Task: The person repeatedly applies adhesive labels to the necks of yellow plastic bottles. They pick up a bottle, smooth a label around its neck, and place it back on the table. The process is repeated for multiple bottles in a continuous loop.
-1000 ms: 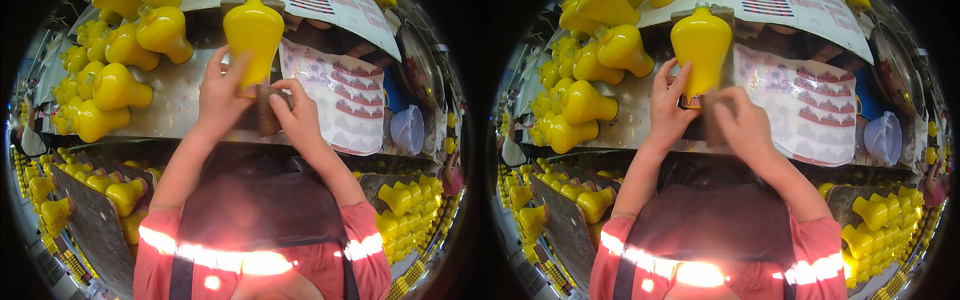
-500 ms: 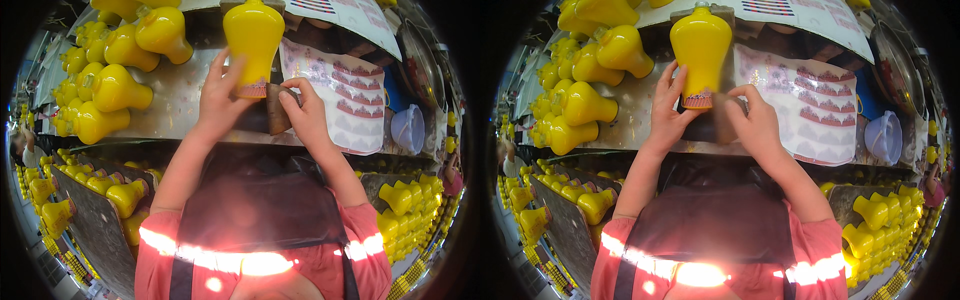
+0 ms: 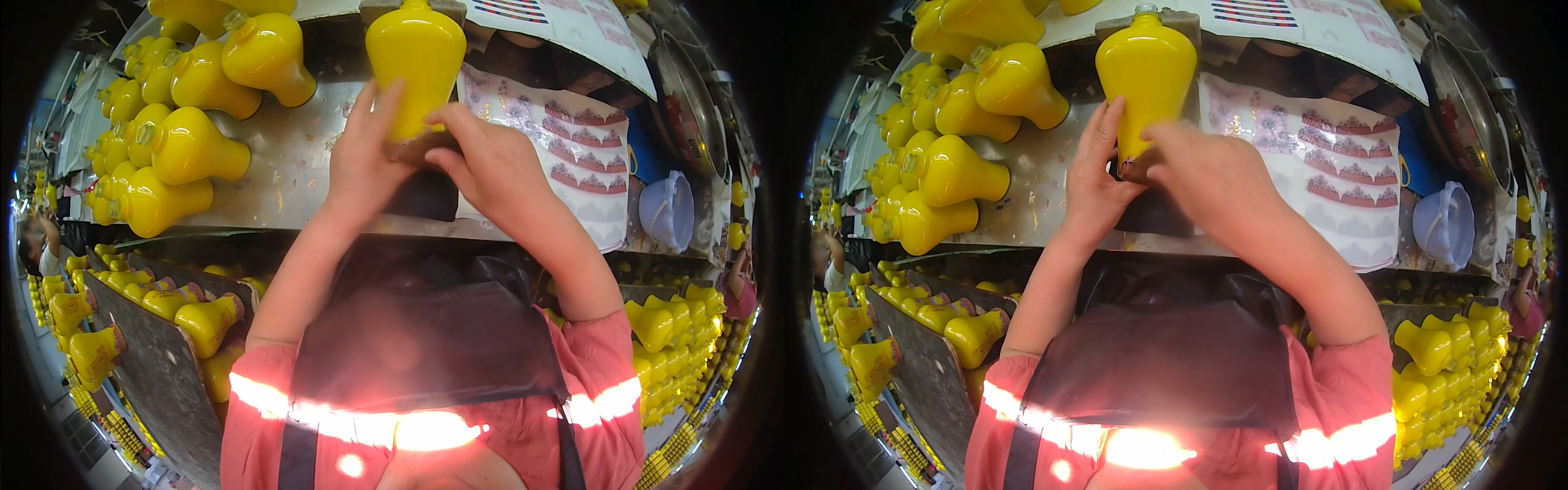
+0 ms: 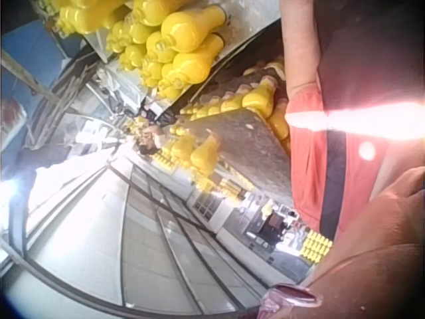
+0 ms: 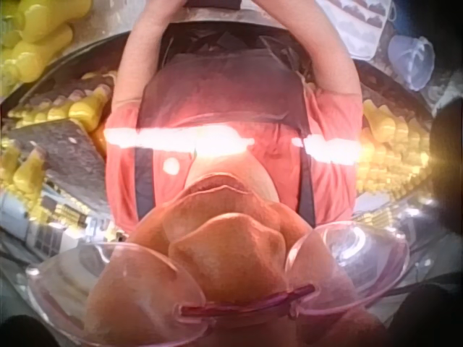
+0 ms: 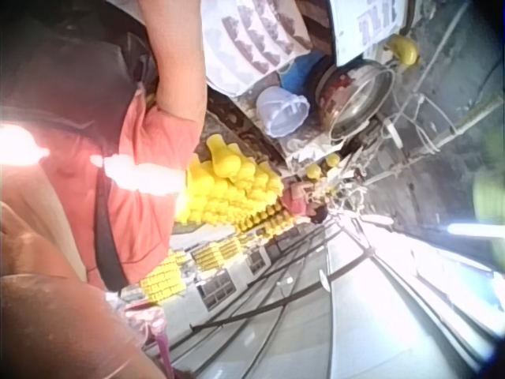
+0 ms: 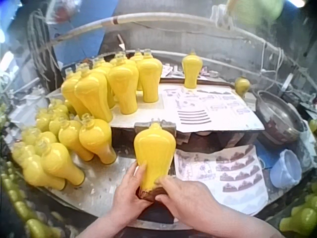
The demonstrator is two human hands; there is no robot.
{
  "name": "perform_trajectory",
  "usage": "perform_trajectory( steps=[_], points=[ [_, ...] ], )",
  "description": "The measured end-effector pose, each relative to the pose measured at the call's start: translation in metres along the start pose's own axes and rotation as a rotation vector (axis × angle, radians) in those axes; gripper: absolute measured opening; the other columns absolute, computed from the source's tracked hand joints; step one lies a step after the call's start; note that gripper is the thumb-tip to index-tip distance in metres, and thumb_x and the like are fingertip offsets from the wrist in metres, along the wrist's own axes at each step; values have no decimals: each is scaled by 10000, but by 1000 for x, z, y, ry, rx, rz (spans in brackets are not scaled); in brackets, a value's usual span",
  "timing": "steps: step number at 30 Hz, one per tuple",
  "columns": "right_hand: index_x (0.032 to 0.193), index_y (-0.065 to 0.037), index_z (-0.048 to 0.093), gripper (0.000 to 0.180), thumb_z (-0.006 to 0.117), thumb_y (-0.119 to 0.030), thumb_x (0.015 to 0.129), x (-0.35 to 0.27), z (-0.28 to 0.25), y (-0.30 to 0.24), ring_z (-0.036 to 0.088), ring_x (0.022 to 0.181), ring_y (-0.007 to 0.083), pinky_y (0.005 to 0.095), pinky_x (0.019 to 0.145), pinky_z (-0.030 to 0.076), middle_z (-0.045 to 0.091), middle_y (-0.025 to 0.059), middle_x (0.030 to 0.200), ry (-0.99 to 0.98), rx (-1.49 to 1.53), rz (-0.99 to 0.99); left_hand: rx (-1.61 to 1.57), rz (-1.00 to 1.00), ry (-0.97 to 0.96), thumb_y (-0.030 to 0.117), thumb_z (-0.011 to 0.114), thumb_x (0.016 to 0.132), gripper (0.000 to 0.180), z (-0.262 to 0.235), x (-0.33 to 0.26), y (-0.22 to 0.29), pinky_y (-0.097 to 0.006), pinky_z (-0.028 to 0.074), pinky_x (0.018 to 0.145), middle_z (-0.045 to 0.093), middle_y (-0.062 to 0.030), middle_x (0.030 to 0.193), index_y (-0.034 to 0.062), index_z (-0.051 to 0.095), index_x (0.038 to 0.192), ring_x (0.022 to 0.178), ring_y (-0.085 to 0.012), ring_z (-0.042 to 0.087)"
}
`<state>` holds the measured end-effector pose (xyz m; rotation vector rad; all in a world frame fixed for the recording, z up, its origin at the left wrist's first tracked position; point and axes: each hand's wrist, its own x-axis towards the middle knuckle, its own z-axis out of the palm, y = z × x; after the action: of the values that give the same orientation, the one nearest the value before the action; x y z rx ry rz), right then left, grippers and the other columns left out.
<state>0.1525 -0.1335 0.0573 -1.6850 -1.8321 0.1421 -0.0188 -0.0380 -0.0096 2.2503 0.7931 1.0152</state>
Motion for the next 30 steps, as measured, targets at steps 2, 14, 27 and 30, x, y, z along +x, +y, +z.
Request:
perform_trajectory(
  steps=[2, 14, 27, 30],
  points=[
    [1201, -92, 616, 381, 779, -100, 856, 9, -1, 1, 699, 844, 359, 420, 693, 554, 715, 134, 938, 21, -32, 52, -84, -30, -17, 143, 932, 678, 966, -2, 0, -4, -417, 541, 1007, 501, -206, 1513, 136, 468, 1526, 1289, -363, 599],
    [1107, -71, 719, 255, 771, -62, 857, 26, -17, 0, 711, 841, 310, 357, 734, 566, 736, 110, 965, 29, 152, -211, -847, -371, -218, -124, 782, 808, 1079, -21, -1, -11, -346, 526, 1047, 423, -101, 1610, 120, 174, 1665, 1332, -198, 557],
    [1138, -24, 734, 239, 755, -50, 901, 24, -15, -3, 702, 905, 138, 268, 822, 548, 753, 79, 1010, 284, 277, 145, -1086, -457, -127, -70, 747, 847, 1009, -24, 1, 5, -358, 503, 1067, 506, -85, 1519, 138, 198, 1667, 1320, -214, 560],
    [1143, -27, 737, 253, 754, -24, 891, 19, -11, -3, 696, 906, 126, 260, 821, 546, 751, 71, 1006, 138, 417, 59, -1145, -460, -139, -64, 728, 870, 993, -23, 0, 9, -367, 512, 1055, 520, -99, 1500, 120, 167, 1669, 1295, -227, 581]
  ],
)
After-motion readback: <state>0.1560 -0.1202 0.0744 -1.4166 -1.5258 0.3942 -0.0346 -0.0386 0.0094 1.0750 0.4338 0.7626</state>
